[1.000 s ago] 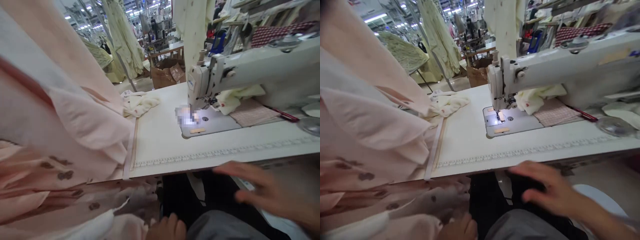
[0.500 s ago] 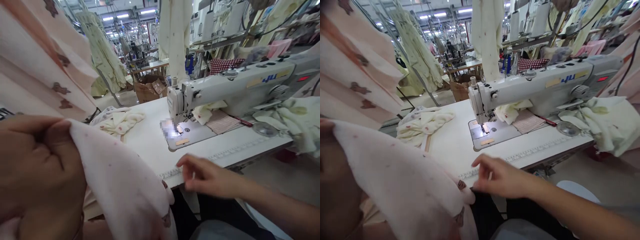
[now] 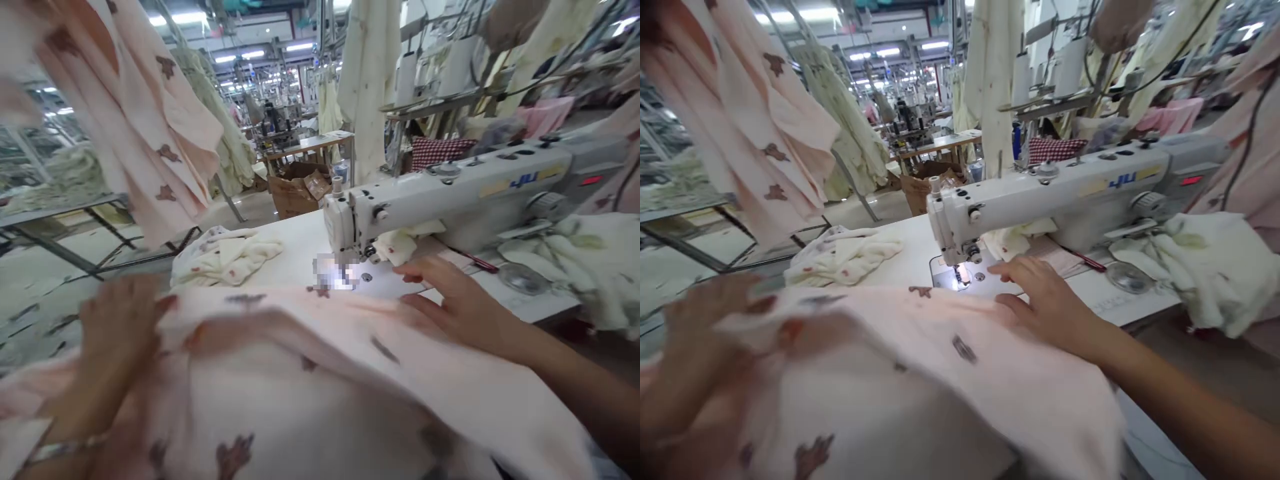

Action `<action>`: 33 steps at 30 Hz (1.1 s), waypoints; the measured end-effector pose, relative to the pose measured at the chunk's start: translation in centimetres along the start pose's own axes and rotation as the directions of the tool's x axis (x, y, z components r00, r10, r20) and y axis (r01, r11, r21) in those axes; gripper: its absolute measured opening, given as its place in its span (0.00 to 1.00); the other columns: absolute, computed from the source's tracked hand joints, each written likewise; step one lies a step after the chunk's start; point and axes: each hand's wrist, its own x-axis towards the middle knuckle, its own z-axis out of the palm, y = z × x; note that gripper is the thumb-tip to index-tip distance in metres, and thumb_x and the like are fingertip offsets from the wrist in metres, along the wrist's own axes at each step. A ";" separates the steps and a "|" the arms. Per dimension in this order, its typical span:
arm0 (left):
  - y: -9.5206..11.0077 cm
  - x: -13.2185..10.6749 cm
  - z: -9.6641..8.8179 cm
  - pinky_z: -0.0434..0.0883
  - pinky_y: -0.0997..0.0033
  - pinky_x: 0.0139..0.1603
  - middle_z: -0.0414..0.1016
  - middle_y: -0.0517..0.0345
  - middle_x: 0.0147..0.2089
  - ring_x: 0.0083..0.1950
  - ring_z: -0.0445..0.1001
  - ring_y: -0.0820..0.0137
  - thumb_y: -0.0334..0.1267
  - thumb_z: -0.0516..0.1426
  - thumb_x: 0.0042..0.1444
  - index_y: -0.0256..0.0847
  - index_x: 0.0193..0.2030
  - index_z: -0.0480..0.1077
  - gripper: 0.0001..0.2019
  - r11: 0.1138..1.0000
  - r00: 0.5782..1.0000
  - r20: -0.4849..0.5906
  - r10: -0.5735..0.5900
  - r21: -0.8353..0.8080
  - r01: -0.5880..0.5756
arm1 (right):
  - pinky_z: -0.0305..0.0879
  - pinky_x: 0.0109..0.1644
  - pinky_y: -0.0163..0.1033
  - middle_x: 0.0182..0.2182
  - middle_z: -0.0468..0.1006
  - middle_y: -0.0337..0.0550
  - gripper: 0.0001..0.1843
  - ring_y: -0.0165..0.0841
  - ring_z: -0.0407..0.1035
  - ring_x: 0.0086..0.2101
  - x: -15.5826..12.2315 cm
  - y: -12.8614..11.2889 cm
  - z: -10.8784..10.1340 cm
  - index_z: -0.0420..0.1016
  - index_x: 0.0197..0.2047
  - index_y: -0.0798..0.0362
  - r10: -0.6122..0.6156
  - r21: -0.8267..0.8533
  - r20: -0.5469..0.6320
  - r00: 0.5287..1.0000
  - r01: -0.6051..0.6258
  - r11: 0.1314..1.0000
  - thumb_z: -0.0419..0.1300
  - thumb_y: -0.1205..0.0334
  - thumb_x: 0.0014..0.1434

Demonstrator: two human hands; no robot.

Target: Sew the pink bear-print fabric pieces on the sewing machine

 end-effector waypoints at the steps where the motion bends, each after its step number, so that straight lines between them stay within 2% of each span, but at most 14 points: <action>1: 1.3 -0.5 1.2 0.61 0.42 0.52 0.66 0.52 0.44 0.56 0.62 0.47 0.46 0.39 0.63 0.28 0.50 0.63 0.24 1.000 1.000 -0.003 0.023 0.001 -0.023 | 0.66 0.40 0.40 0.35 0.72 0.44 0.13 0.36 0.67 0.37 -0.6 0.5 -0.6 0.69 0.44 0.51 -0.067 -0.050 -0.018 0.998 0.066 0.997 0.55 0.55 0.58; 4: 4.6 -2.8 4.8 0.67 0.57 0.49 0.71 0.50 0.42 0.47 0.70 0.57 0.48 0.40 0.61 0.34 0.44 0.66 0.22 0.972 0.973 0.045 0.227 -0.073 -0.224 | 0.67 0.40 0.38 0.36 0.73 0.44 0.11 0.34 0.69 0.38 -3.0 0.9 -0.5 0.69 0.45 0.51 -0.110 -0.003 0.150 0.983 0.112 0.994 0.54 0.57 0.61; 7: 5.7 -5.5 7.6 0.67 0.58 0.49 0.71 0.47 0.51 0.52 0.69 0.57 0.53 0.45 0.59 0.40 0.49 0.65 0.22 0.921 0.923 0.061 0.379 -0.121 -0.370 | 0.67 0.43 0.40 0.41 0.73 0.46 0.18 0.36 0.69 0.41 -4.5 0.8 0.8 0.67 0.51 0.49 -0.085 -0.009 0.239 0.967 0.089 0.996 0.57 0.52 0.59; 10: 4.2 -7.7 9.6 0.63 0.52 0.56 0.61 0.47 0.63 0.63 0.60 0.55 0.52 0.48 0.57 0.42 0.60 0.58 0.26 0.901 0.901 0.056 0.431 -0.085 -0.426 | 0.64 0.51 0.44 0.48 0.71 0.49 0.24 0.39 0.65 0.48 -4.4 0.9 2.4 0.65 0.55 0.50 -0.160 -0.049 0.261 0.952 0.178 0.983 0.58 0.48 0.58; 13: 1.8 -9.5 10.6 0.57 0.49 0.61 0.51 0.54 0.68 0.67 0.51 0.56 0.50 0.49 0.57 0.49 0.66 0.48 0.30 0.867 0.864 0.075 0.497 -0.078 -0.492 | 0.59 0.55 0.48 0.54 0.66 0.51 0.35 0.43 0.60 0.53 -3.1 1.4 4.6 0.62 0.59 0.50 -0.159 -0.115 0.366 0.917 0.214 0.970 0.62 0.44 0.52; 15: 0.6 -10.5 10.8 0.55 0.48 0.63 0.49 0.56 0.69 0.67 0.52 0.56 0.50 0.51 0.56 0.52 0.67 0.44 0.33 0.849 0.845 0.086 0.528 -0.088 -0.521 | 0.61 0.50 0.46 0.48 0.71 0.48 0.28 0.42 0.64 0.47 -2.0 2.2 5.8 0.68 0.53 0.49 -0.089 -0.170 0.371 0.924 0.162 0.972 0.63 0.46 0.51; 17: 0.0 -11.0 10.5 0.57 0.48 0.62 0.51 0.57 0.68 0.66 0.56 0.55 0.51 0.52 0.55 0.55 0.66 0.45 0.33 0.838 0.835 0.083 0.544 -0.112 -0.534 | 0.62 0.41 0.42 0.35 0.75 0.44 0.12 0.37 0.67 0.37 -0.8 3.5 6.1 0.73 0.39 0.51 -0.005 -0.208 0.310 0.951 0.073 0.975 0.58 0.52 0.57; 19: -0.2 -10.8 9.9 0.63 0.52 0.59 0.56 0.59 0.66 0.63 0.61 0.56 0.51 0.53 0.54 0.58 0.63 0.53 0.29 0.836 0.843 0.040 0.537 -0.157 -0.525 | 0.61 0.35 0.39 0.27 0.73 0.42 0.14 0.35 0.67 0.30 0.2 4.9 5.2 0.70 0.31 0.53 0.084 -0.239 0.200 0.976 -0.034 0.970 0.49 0.57 0.62; 21: 0.1 -9.8 9.1 0.67 0.54 0.55 0.61 0.60 0.63 0.59 0.65 0.57 0.50 0.53 0.54 0.58 0.58 0.61 0.23 0.860 0.878 -0.005 0.479 -0.196 -0.471 | 0.60 0.33 0.39 0.28 0.73 0.43 0.15 0.36 0.67 0.30 1.1 6.4 3.5 0.68 0.33 0.53 0.156 -0.258 0.087 0.984 -0.129 0.957 0.44 0.56 0.63; 23: 0.9 -8.4 8.4 0.67 0.53 0.54 0.65 0.56 0.60 0.58 0.66 0.57 0.51 0.52 0.55 0.54 0.57 0.62 0.22 0.900 0.921 -0.006 0.389 -0.209 -0.382 | 0.61 0.34 0.40 0.30 0.74 0.45 0.15 0.38 0.68 0.32 1.6 7.6 1.7 0.68 0.37 0.53 0.207 -0.258 0.017 0.978 -0.196 0.946 0.45 0.55 0.63; 25: 2.2 -6.7 8.0 0.65 0.50 0.56 0.66 0.52 0.59 0.57 0.66 0.55 0.52 0.50 0.56 0.48 0.58 0.62 0.24 0.927 0.947 0.028 0.320 -0.218 -0.306 | 0.61 0.34 0.40 0.31 0.75 0.44 0.15 0.39 0.70 0.32 2.0 8.4 0.5 0.68 0.43 0.52 0.238 -0.247 -0.007 0.971 -0.232 0.941 0.45 0.54 0.62; 29: 4.5 -4.5 8.4 0.60 0.52 0.61 0.69 0.56 0.56 0.57 0.67 0.59 0.52 0.46 0.58 0.48 0.55 0.65 0.22 0.918 0.942 0.103 0.318 -0.281 -0.279 | 0.62 0.36 0.42 0.32 0.76 0.45 0.17 0.40 0.70 0.34 2.5 8.9 0.2 0.66 0.49 0.52 0.253 -0.211 -0.032 0.967 -0.254 0.944 0.46 0.53 0.62; 31: 4.5 -4.5 9.0 0.64 0.55 0.59 0.66 0.53 0.60 0.59 0.66 0.59 0.52 0.45 0.58 0.45 0.57 0.64 0.24 0.940 0.954 0.142 0.264 -0.260 -0.222 | 0.62 0.39 0.43 0.36 0.76 0.46 0.16 0.40 0.70 0.37 2.3 8.5 0.3 0.68 0.46 0.52 0.236 -0.178 -0.019 0.972 -0.236 0.955 0.46 0.54 0.62; 33: 3.4 -5.1 9.6 0.69 0.57 0.53 0.63 0.50 0.62 0.59 0.66 0.57 0.54 0.46 0.56 0.43 0.59 0.62 0.28 0.965 0.962 0.185 0.200 -0.210 -0.160 | 0.64 0.38 0.41 0.34 0.76 0.45 0.15 0.38 0.70 0.35 1.4 7.3 -0.1 0.70 0.39 0.52 0.203 -0.139 0.038 0.978 -0.196 0.971 0.46 0.53 0.62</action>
